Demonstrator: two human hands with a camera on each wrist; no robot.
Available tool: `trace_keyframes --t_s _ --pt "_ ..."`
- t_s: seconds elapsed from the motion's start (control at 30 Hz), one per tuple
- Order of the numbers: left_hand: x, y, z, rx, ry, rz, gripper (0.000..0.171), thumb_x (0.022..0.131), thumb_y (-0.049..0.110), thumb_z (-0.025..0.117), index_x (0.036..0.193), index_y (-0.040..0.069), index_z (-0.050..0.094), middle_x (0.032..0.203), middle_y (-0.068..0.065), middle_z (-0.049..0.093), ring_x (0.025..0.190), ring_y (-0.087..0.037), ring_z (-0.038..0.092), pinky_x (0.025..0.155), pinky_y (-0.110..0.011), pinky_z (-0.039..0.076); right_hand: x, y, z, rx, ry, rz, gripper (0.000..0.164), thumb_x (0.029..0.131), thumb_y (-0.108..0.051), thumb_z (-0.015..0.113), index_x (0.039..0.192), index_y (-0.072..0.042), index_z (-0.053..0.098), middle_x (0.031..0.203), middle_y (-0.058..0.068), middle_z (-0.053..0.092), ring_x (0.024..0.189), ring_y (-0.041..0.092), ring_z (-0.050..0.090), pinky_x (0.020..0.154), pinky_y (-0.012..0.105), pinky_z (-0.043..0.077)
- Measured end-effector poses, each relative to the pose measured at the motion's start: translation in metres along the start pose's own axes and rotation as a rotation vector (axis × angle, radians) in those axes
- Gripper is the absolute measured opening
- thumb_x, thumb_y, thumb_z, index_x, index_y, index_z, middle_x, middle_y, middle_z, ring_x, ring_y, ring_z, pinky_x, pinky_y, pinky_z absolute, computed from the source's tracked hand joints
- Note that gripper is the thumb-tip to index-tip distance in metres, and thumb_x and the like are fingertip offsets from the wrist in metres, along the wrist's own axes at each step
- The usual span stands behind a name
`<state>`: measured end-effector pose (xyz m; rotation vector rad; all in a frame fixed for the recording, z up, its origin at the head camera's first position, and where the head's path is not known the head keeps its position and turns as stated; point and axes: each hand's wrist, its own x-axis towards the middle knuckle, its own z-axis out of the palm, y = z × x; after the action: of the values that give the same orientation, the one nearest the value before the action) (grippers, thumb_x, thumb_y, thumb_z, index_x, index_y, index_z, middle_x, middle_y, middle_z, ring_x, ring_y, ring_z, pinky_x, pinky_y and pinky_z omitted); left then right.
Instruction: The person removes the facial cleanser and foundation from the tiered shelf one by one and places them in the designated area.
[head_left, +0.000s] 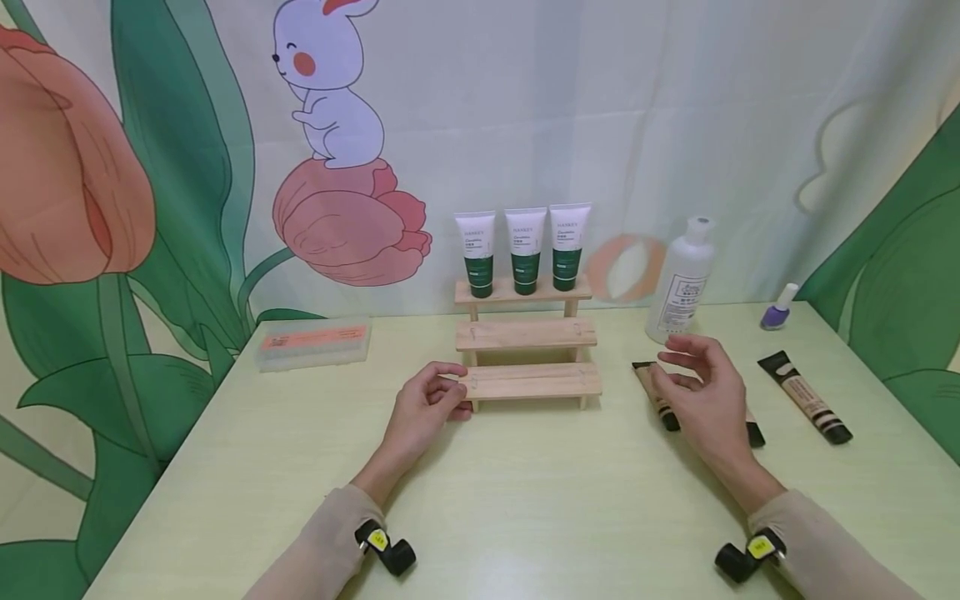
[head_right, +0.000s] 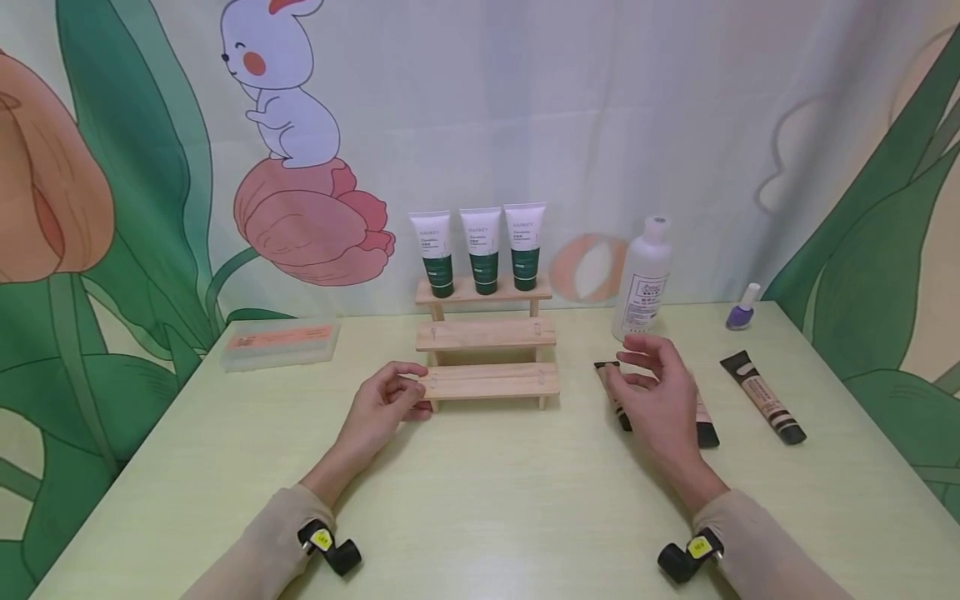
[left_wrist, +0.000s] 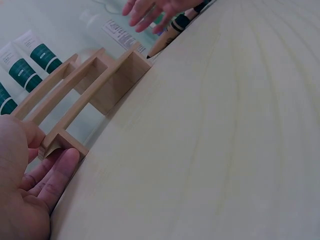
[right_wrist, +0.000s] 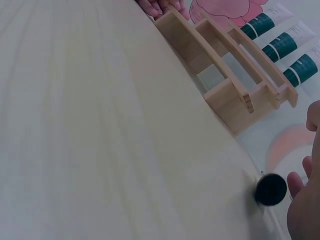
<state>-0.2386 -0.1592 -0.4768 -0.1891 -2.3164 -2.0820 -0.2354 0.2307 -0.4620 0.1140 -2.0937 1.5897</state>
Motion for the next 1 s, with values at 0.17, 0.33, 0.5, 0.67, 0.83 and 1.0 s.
trace_keyframes --t_s 0.17,0.33,0.5,0.67,0.83,1.0 --pt "-0.001 0.000 -0.001 0.002 0.002 -0.004 0.024 0.110 0.003 0.069 0.133 0.007 0.071 0.105 -0.017 0.075 0.092 -0.028 0.081 0.082 -0.034 0.072 0.012 -0.010 0.010 0.085 -0.028 -0.041 0.054 0.096 0.002 0.084 0.146 -0.002 0.062 0.132 -0.001 0.069 0.118 0.018 0.073 0.091 0.016 0.064" --pt "-0.002 0.001 -0.001 0.000 0.004 -0.005 0.023 0.110 0.004 0.068 0.133 0.008 0.071 0.106 -0.017 0.075 0.092 -0.028 0.081 0.082 -0.034 0.072 0.030 -0.026 0.022 0.123 -0.053 -0.086 0.055 0.098 0.000 0.083 0.148 -0.008 0.063 0.136 0.001 0.069 0.122 0.021 0.072 0.092 0.017 0.064" --pt "-0.001 0.001 -0.002 -0.009 0.004 0.001 0.023 0.110 0.003 0.068 0.133 0.007 0.071 0.105 -0.018 0.075 0.092 -0.029 0.081 0.081 -0.035 0.072 0.048 -0.041 0.036 0.135 -0.082 -0.121 0.058 0.100 -0.003 0.081 0.153 -0.012 0.060 0.140 0.006 0.067 0.125 0.024 0.070 0.094 0.017 0.064" --pt "0.000 0.000 -0.002 -0.012 0.005 0.000 0.023 0.110 0.003 0.069 0.132 0.007 0.071 0.104 -0.017 0.075 0.091 -0.028 0.081 0.081 -0.035 0.072 0.065 -0.051 0.053 0.144 -0.090 -0.119 0.058 0.101 -0.008 0.082 0.155 -0.013 0.059 0.143 0.012 0.066 0.128 0.026 0.068 0.097 0.018 0.063" --pt "0.000 0.001 -0.002 -0.018 0.001 -0.001 0.023 0.110 0.004 0.069 0.133 0.007 0.071 0.104 -0.017 0.075 0.092 -0.029 0.081 0.081 -0.035 0.072 0.081 -0.061 0.071 0.185 -0.100 -0.118 0.062 0.100 -0.007 0.083 0.156 -0.012 0.058 0.147 0.020 0.062 0.130 0.031 0.066 0.100 0.022 0.062" --pt "0.001 0.000 0.000 -0.029 -0.002 0.003 0.023 0.110 0.003 0.069 0.133 0.007 0.071 0.105 -0.018 0.075 0.093 -0.030 0.082 0.081 -0.035 0.072 0.095 -0.068 0.087 0.181 -0.117 -0.103 0.064 0.100 -0.011 0.084 0.157 -0.011 0.056 0.148 0.015 0.062 0.131 0.030 0.065 0.108 0.035 0.063"
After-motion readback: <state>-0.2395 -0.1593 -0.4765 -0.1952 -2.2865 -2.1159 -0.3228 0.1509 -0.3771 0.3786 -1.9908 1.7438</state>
